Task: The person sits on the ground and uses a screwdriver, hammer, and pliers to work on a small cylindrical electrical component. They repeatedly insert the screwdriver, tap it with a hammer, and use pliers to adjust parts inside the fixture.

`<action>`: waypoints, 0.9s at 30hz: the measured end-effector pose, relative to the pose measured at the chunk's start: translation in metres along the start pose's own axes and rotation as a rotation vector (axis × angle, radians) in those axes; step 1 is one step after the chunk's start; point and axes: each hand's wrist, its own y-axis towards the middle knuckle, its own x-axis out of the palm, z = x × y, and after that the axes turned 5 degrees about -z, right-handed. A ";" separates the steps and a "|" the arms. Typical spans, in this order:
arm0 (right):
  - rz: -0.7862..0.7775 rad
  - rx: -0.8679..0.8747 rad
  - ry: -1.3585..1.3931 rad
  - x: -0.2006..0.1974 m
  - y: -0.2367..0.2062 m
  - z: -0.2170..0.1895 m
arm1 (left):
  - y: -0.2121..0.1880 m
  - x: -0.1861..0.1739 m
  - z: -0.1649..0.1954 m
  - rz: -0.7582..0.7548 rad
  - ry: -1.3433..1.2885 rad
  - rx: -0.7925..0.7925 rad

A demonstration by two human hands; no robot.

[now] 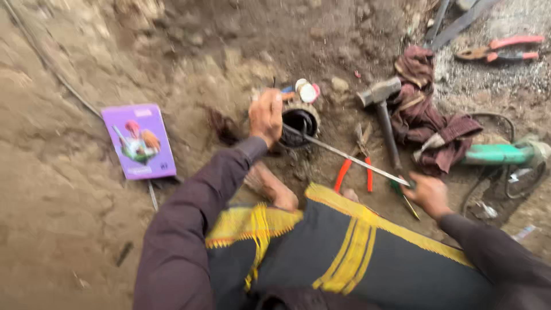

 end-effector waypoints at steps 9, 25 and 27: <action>-0.306 0.050 -0.008 -0.058 -0.006 -0.012 | 0.009 -0.009 0.015 -0.007 0.183 0.062; -0.084 0.353 0.001 -0.092 -0.041 -0.066 | -0.060 -0.015 0.058 0.125 0.029 -0.422; -0.167 0.257 0.048 -0.085 -0.041 -0.061 | -0.074 -0.001 0.059 -0.015 0.134 -0.534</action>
